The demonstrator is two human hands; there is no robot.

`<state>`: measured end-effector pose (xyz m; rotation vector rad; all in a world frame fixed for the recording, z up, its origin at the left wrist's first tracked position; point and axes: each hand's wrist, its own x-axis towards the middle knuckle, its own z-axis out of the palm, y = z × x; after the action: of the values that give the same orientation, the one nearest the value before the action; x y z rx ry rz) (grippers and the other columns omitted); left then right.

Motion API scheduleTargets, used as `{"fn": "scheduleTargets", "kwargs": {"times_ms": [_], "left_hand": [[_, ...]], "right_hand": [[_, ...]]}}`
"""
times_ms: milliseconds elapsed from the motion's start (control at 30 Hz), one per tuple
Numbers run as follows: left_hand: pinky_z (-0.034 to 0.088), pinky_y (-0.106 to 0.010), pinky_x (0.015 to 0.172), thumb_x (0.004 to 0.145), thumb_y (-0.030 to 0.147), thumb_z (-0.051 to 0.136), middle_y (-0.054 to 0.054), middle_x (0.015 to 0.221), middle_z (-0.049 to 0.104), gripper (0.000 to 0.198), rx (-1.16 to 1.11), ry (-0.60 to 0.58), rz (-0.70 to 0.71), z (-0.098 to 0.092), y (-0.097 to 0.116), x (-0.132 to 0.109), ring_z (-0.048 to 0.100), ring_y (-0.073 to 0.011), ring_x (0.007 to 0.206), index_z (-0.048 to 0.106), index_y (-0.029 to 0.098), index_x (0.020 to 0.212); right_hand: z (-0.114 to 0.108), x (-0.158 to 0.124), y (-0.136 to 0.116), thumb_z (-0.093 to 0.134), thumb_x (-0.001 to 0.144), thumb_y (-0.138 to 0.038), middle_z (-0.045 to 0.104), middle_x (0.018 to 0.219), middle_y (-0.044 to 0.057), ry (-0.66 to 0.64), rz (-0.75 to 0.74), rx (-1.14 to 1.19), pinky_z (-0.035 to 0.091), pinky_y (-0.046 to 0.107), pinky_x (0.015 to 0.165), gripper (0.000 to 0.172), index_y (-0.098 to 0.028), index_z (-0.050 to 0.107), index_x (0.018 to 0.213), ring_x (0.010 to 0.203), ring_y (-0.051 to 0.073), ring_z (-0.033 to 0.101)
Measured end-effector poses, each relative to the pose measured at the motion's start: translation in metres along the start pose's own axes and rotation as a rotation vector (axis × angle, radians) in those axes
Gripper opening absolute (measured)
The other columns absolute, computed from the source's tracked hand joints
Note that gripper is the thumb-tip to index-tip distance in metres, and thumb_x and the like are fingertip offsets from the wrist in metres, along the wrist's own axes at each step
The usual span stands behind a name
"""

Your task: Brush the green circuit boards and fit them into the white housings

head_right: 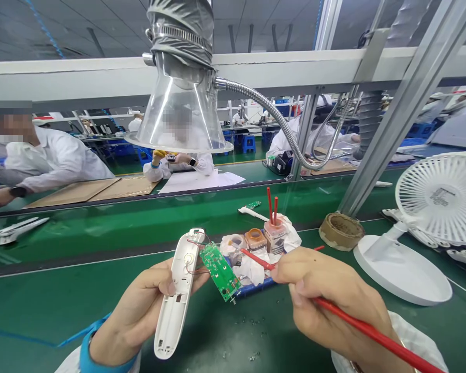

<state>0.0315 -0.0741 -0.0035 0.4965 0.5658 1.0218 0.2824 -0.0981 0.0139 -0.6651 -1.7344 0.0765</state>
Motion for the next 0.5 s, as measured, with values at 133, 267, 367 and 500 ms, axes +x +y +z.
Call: {"fn": "scheduleTargets", "kwargs": {"times_ms": [133, 267, 367, 500], "left_hand": [[0.052, -0.035, 0.088, 0.05, -0.008, 0.044, -0.007, 0.069, 0.062, 0.038, 0.005, 0.107, 0.057, -0.004, 0.014, 0.005, 0.062, -0.0167, 0.072, 0.068, 0.006, 0.076], [0.055, -0.038, 0.08, 0.052, -0.009, 0.044, -0.008, 0.075, 0.063, 0.039, 0.005, 0.29, 0.218, -0.029, 0.041, 0.035, 0.064, -0.0217, 0.077, 0.064, 0.009, 0.08], [0.057, -0.034, 0.069, 0.057, -0.009, 0.042, -0.007, 0.073, 0.062, 0.036, 0.013, 0.457, 0.303, -0.064, 0.059, 0.075, 0.064, -0.0212, 0.075, 0.061, 0.01, 0.081], [0.052, -0.025, 0.054, 0.077, -0.001, 0.043, -0.003, 0.074, 0.059, 0.023, 0.03, 0.508, 0.261, -0.103, 0.066, 0.134, 0.059, -0.0135, 0.063, 0.058, 0.011, 0.09]], "right_hand": [[-0.008, -0.001, 0.008, 0.05, 0.069, 0.003, 0.068, 0.077, 0.001, -0.031, -0.092, -0.023, 0.057, 0.031, 0.071, 0.031, -0.022, 0.05, 0.087, 0.073, 0.017, 0.066], [-0.012, -0.004, 0.01, 0.057, 0.066, 0.003, 0.069, 0.081, 0.0, 0.224, -0.016, -0.053, 0.055, 0.035, 0.078, 0.037, -0.022, 0.052, 0.092, 0.072, 0.019, 0.066], [-0.015, -0.006, 0.013, 0.06, 0.064, 0.001, 0.069, 0.08, 0.0, 0.328, 0.039, -0.091, 0.056, 0.039, 0.075, 0.036, -0.023, 0.054, 0.09, 0.07, 0.021, 0.065], [-0.022, -0.006, 0.021, 0.06, 0.063, 0.003, 0.07, 0.082, 0.001, 0.279, 0.007, -0.049, 0.058, 0.039, 0.067, 0.039, -0.023, 0.057, 0.092, 0.068, 0.022, 0.066]]}}
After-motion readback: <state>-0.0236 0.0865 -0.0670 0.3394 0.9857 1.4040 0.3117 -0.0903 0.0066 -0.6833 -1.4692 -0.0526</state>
